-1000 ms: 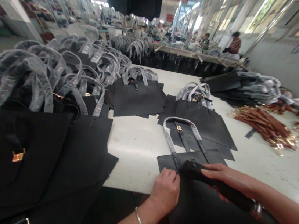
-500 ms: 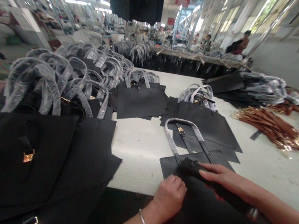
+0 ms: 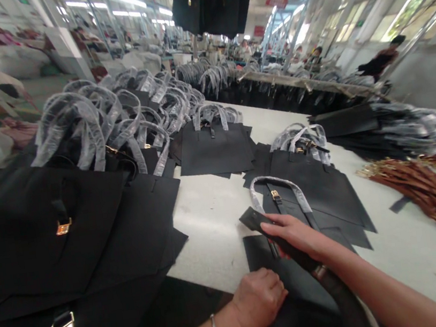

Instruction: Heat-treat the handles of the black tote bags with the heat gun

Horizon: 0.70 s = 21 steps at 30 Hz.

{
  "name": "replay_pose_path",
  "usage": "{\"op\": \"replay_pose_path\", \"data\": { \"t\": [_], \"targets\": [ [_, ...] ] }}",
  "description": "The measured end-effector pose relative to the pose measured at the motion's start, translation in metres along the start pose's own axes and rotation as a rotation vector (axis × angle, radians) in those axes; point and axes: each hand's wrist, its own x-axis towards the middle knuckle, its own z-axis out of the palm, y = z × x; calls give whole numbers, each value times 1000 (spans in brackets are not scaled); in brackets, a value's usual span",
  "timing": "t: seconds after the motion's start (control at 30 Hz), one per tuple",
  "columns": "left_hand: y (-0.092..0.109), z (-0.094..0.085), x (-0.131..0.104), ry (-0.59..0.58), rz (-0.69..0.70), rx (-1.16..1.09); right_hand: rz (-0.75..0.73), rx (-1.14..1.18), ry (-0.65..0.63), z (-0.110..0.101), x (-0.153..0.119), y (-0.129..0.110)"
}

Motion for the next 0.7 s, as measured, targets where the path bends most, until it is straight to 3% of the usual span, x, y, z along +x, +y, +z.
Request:
{"op": "replay_pose_path", "data": {
  "t": [0.17,0.3,0.4,0.47,0.57,0.7],
  "targets": [
    [-7,-14,14,-67,-240,-130,62,10,96,-30,-34,15],
    [-41,-26,62,2,-404,-165,115,56,205,-44,-63,53],
    [-70,-27,112,17,-317,-76,147,119,297,-45,-78,82],
    [-86,-22,144,-32,-196,8,153,156,333,-41,-85,99],
    [-106,-12,183,-187,17,129,127,181,360,-30,-89,121],
    [-125,-9,215,-363,215,172,4,137,433,-21,-89,141]
  ]
}}
